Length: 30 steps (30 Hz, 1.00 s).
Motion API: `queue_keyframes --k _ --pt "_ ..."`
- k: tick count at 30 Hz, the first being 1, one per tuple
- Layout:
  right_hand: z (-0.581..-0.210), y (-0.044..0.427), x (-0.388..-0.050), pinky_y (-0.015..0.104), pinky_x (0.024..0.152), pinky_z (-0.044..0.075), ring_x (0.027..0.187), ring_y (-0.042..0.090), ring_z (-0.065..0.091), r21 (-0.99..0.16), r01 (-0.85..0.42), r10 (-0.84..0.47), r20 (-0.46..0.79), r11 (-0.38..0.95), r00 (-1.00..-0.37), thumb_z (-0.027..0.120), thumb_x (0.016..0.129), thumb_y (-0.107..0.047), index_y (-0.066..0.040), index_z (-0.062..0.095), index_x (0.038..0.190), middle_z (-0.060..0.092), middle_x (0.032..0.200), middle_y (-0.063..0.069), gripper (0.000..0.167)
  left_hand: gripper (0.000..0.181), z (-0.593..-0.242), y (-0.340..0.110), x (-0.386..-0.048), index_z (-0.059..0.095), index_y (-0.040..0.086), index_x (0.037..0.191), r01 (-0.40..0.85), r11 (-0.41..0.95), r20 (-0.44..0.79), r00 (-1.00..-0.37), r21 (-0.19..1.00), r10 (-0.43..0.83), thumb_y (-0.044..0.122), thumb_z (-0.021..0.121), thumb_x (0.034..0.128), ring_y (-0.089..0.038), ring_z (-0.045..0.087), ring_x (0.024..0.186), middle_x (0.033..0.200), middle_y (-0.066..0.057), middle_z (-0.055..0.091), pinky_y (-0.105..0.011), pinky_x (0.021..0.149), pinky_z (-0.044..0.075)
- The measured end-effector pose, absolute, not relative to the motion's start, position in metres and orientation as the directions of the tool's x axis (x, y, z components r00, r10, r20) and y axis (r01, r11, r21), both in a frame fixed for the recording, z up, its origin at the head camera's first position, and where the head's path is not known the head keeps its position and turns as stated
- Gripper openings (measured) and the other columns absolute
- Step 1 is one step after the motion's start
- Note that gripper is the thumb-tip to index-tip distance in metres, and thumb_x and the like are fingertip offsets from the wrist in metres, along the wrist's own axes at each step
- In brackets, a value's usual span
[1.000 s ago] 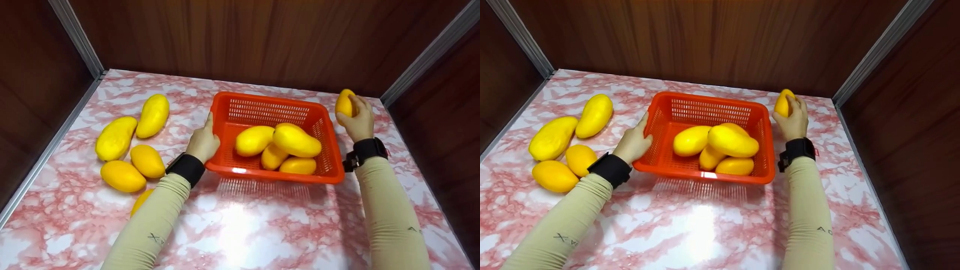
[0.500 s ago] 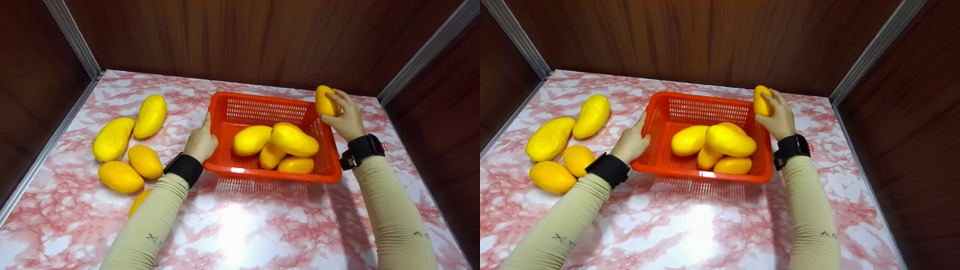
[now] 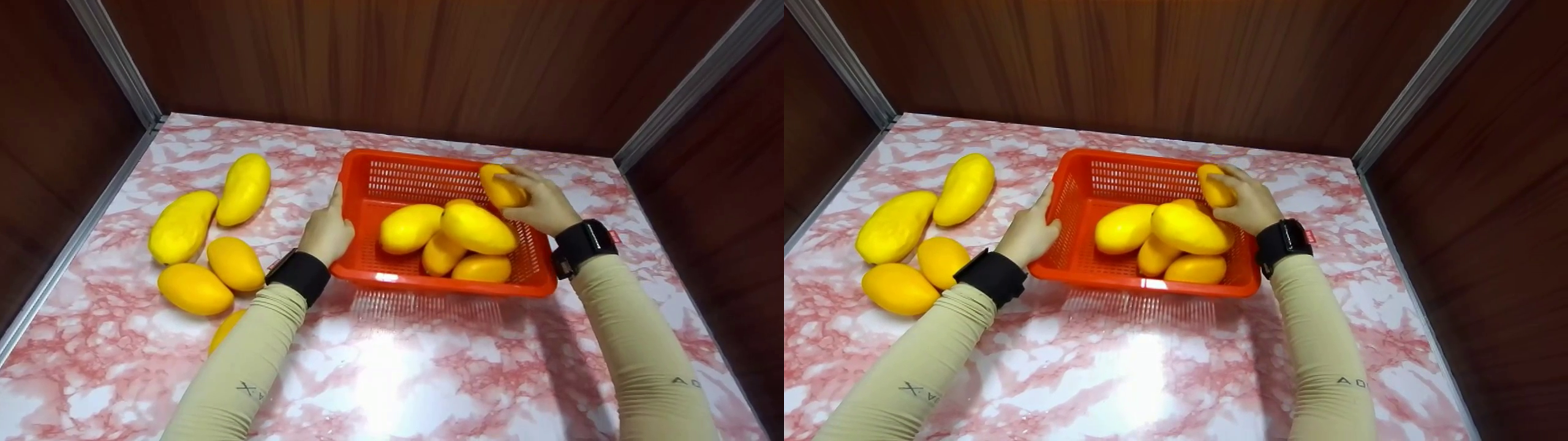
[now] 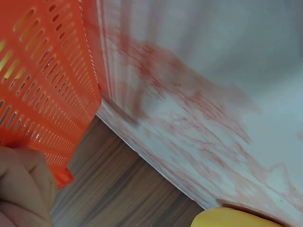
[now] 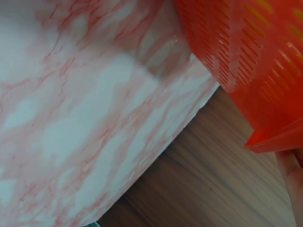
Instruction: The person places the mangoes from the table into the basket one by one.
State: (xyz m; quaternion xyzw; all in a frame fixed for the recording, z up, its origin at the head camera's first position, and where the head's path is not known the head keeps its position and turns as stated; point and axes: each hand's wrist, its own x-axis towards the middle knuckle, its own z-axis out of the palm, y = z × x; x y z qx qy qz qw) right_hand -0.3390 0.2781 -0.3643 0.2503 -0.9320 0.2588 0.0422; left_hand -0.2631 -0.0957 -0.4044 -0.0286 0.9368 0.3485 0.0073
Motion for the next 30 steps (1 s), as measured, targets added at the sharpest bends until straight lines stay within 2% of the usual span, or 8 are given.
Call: queue_keyframes --k 5,12,18,21,26,30 --pt "-0.365 0.2783 -0.3399 0.058 0.111 0.032 0.138 0.043 0.04 -0.459 -0.498 -0.502 0.126 0.735 -0.856 0.074 0.081 -0.005 -0.008 0.058 0.138 0.04 0.154 0.019 0.06 0.077 -0.404 -0.0959 -0.263 0.007 0.01 0.16 -0.058 0.755 -0.036 -0.998 0.653 -0.046 0.011 0.048 0.0948 -0.033 0.061 0.077 0.085 -0.023 0.065 -0.044 0.078 0.051" --pt "-0.3644 0.2767 -0.3404 0.06 0.115 0.025 0.139 0.044 0.037 -0.454 -0.462 -0.515 0.009 0.761 -0.857 0.067 0.087 -0.01 -0.008 0.051 0.144 0.034 0.157 0.02 0.058 0.076 -0.4039 -0.0966 -0.2631 0.009 0.009 0.16 -0.054 0.751 -0.035 -0.999 0.658 -0.041 0.011 0.049 0.0952 -0.039 0.065 0.099 0.107 -0.03 0.067 -0.047 0.091 0.05" --pt "-0.3664 0.2767 -0.3409 0.06 0.117 0.022 0.143 0.043 0.034 -0.42 -0.456 -0.504 -0.003 0.784 -0.864 0.065 0.09 -0.013 -0.009 0.049 0.145 0.034 0.158 0.019 0.058 0.076 -0.404 -0.0964 -0.264 0.007 0.011 0.16 -0.072 0.752 -0.054 -0.997 0.655 -0.048 0.013 0.048 0.0963 -0.037 0.065 0.088 0.097 -0.027 0.067 -0.045 0.084 0.051" --pt "-0.3674 0.2783 -0.3404 0.06 0.116 0.023 0.142 0.044 0.034 -0.42 -0.458 -0.503 0.003 0.784 -0.864 0.065 0.092 -0.019 -0.01 0.048 0.146 0.035 0.157 0.019 0.057 0.077 -0.4043 -0.0963 -0.2645 0.006 0.012 0.161 -0.078 0.75 -0.062 -0.997 0.656 -0.049 0.013 0.048 0.0968 -0.036 0.064 0.086 0.098 -0.027 0.066 -0.045 0.083 0.051" --pt "-0.3669 0.2804 -0.3392 0.059 0.116 0.025 0.141 0.041 0.038 -0.484 -0.422 -0.466 0.032 0.767 -0.884 0.068 0.092 -0.028 -0.01 0.052 0.144 0.043 0.153 0.018 0.057 0.077 -0.4042 -0.0959 -0.264 0.005 0.013 0.161 -0.085 0.744 -0.068 -0.996 0.662 -0.053 0.013 0.048 0.0972 -0.034 0.063 0.082 0.096 -0.026 0.066 -0.043 0.08 0.051" --pt "-0.3647 0.2825 -0.3375 0.058 0.116 0.027 0.139 0.04 0.04 -0.537 -0.39 -0.435 0.048 0.748 -0.899 0.07 0.091 -0.027 -0.01 0.052 0.144 0.046 0.15 0.019 0.059 0.077 -0.4036 -0.0957 -0.2639 0.005 0.013 0.161 -0.088 0.742 -0.069 -0.996 0.665 -0.056 0.013 0.048 0.0971 -0.033 0.061 0.08 0.092 -0.025 0.065 -0.043 0.079 0.051"
